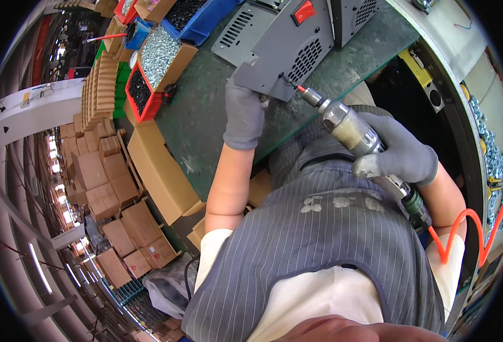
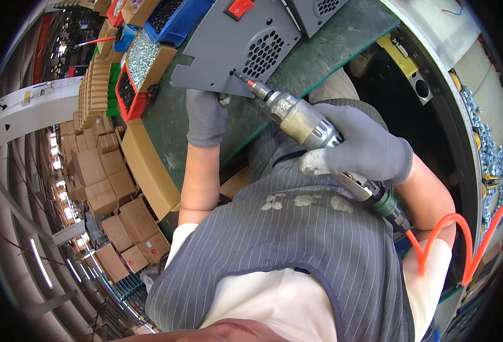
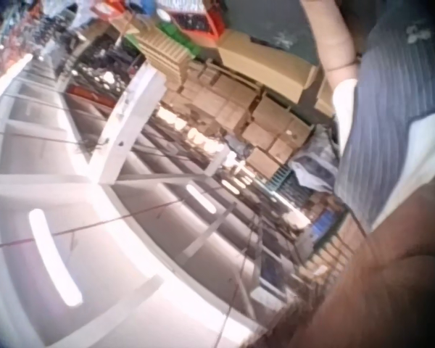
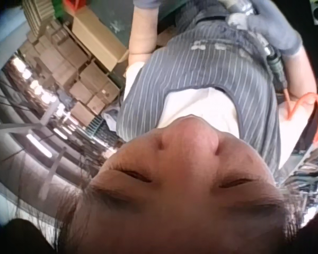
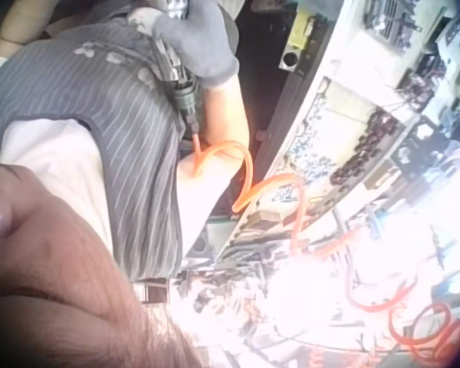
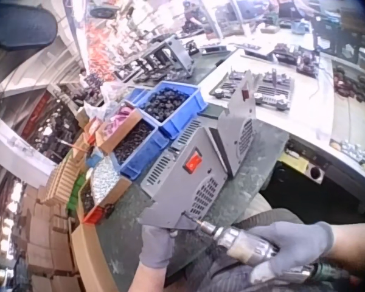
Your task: Assembling a metal chassis by attaching components and fans using an air screwdriver.
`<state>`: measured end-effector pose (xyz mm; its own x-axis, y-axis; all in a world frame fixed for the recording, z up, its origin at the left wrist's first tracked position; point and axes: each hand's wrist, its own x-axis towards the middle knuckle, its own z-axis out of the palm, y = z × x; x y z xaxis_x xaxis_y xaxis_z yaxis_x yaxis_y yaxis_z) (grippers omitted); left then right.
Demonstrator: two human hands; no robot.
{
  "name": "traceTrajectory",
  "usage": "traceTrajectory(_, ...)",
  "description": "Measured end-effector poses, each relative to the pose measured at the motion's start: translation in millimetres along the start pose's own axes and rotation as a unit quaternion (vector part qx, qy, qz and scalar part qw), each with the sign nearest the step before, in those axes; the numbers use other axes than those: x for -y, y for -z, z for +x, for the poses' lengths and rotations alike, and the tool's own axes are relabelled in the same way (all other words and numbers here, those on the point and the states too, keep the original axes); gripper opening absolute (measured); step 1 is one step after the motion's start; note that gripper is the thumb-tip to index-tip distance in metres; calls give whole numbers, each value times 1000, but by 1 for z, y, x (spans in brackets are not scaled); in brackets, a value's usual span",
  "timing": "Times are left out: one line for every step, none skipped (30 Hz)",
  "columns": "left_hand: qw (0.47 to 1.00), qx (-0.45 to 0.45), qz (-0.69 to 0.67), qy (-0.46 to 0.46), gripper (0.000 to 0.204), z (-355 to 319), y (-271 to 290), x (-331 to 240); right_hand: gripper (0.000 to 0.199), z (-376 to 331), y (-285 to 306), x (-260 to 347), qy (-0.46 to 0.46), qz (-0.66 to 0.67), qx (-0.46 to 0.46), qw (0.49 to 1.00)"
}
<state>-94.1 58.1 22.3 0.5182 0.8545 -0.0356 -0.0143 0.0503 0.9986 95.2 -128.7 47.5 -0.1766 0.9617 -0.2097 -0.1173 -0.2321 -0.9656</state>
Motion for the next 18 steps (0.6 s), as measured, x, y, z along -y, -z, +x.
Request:
traceTrajectory(1000, 5, -16, 6, 18, 0, 1, 1, 53, 1, 0, 1, 1, -1, -2, 1000)
traceTrajectory(999, 16, -20, 19, 18, 1, 3, 1, 54, 1, -1, 1, 0, -6, -3, 1000)
traceTrajectory(994, 17, 103, -40, 19, 0, 5, 3, 55, 1, -1, 2, -2, -11, -3, 1000)
traceTrajectory(970, 11, 226, -92, 23, -1, 8, 6, 55, 0, -2, 2, -2, -12, -2, 1000)
traceTrajectory(969, 16, 224, -99, 23, 1, 13, 8, 58, -3, -4, 1, 3, -17, -20, 1000)
traceTrajectory(995, -17, -92, 47, 20, 2, 19, 10, 60, -7, -5, 0, 9, -31, -31, 999)
traceTrajectory(899, -15, -408, 159, 18, 2, 28, 12, 60, -10, -6, -2, 8, -23, -35, 999)
traceTrajectory(898, -48, -398, 183, 18, 2, 37, 14, 62, -13, -7, -5, 5, -16, -35, 999)
traceTrajectory(876, -42, -415, 241, 15, -3, 45, 16, 64, -15, -7, -9, -3, -11, -31, 999)
traceTrajectory(850, -57, -427, 303, 13, -7, 52, 19, 64, -16, -7, -14, 1, -7, -33, 999)
traceTrajectory(874, 6, -388, 292, 21, -15, 56, 22, 65, -16, -7, -19, -29, -10, -19, 999)
traceTrajectory(869, 41, -405, 280, 21, -21, 59, 25, 66, -16, -8, -24, -59, -13, -5, 998)
traceTrajectory(892, 72, -354, 272, 25, -28, 59, 27, 66, -14, -12, -31, -45, -26, -8, 999)
traceTrajectory(920, 52, -268, 282, 30, -35, 57, 29, 66, -13, -14, -35, -43, -21, -10, 999)
traceTrajectory(926, 68, -259, 266, 37, -40, 55, 29, 65, -11, -15, -39, -49, -29, -3, 998)
traceTrajectory(924, 82, -262, 266, 37, -45, 52, 28, 65, -10, -16, -41, -55, -42, 7, 998)
traceTrajectory(920, 63, -259, 286, 37, -50, 49, 28, 65, -9, -17, -43, -55, -38, 5, 998)
traceTrajectory(919, 60, -273, 278, 36, -54, 46, 27, 65, -8, -18, -44, -38, -24, 8, 999)
